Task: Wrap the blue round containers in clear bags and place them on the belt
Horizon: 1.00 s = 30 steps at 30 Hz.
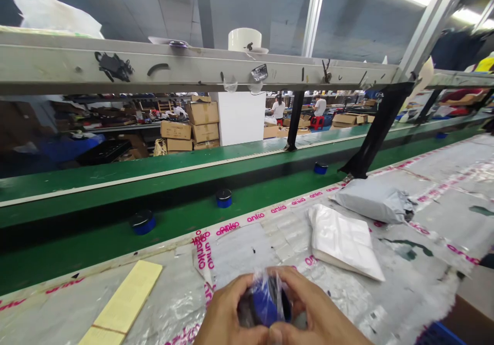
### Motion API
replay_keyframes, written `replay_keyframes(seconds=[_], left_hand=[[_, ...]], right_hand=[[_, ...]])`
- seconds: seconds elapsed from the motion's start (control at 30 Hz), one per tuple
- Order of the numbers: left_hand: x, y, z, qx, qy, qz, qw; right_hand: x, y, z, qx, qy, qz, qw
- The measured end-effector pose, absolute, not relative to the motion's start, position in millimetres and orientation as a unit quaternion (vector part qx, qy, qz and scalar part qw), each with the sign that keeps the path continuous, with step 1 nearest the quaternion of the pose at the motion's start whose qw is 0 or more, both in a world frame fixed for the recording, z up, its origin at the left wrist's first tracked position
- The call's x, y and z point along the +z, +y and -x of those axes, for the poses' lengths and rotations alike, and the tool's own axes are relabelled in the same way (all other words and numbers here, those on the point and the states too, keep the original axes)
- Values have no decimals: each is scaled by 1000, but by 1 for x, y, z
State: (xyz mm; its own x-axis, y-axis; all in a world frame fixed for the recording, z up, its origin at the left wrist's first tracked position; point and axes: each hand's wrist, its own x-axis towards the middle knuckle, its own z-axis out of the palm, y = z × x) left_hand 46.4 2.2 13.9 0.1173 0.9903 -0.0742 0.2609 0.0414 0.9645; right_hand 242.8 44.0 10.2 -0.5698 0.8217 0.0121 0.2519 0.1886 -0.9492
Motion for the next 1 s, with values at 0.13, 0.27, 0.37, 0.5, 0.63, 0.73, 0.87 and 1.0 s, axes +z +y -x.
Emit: replay_keyframes(seconds=[0.13,0.27,0.37,0.5,0.63,0.73,0.87,1.0], left_hand=[[8,-1,-47,466,525,-485,522],[8,0,-43,487,489,-417,591],[6,3,-41,485,535,-387,573],[-6,5,-42,503,537,-374,565],[-15,5,-44,500,510,-384,585],[-9,4,-48,513,498,-402,572],[9,2,-52,515,475,-438,563],[17,2,-45,485,490,-482,541]], right_hand=[[11,44,-236,618,-618,372,312],[5,42,-230,674,-529,336,390],[-1,40,-227,688,-509,316,410],[-7,38,-220,680,-485,318,449],[-11,37,-216,665,-483,320,471],[-14,38,-221,604,-568,328,454],[-15,39,-227,435,-716,342,426],[-3,40,-223,373,-733,342,454]])
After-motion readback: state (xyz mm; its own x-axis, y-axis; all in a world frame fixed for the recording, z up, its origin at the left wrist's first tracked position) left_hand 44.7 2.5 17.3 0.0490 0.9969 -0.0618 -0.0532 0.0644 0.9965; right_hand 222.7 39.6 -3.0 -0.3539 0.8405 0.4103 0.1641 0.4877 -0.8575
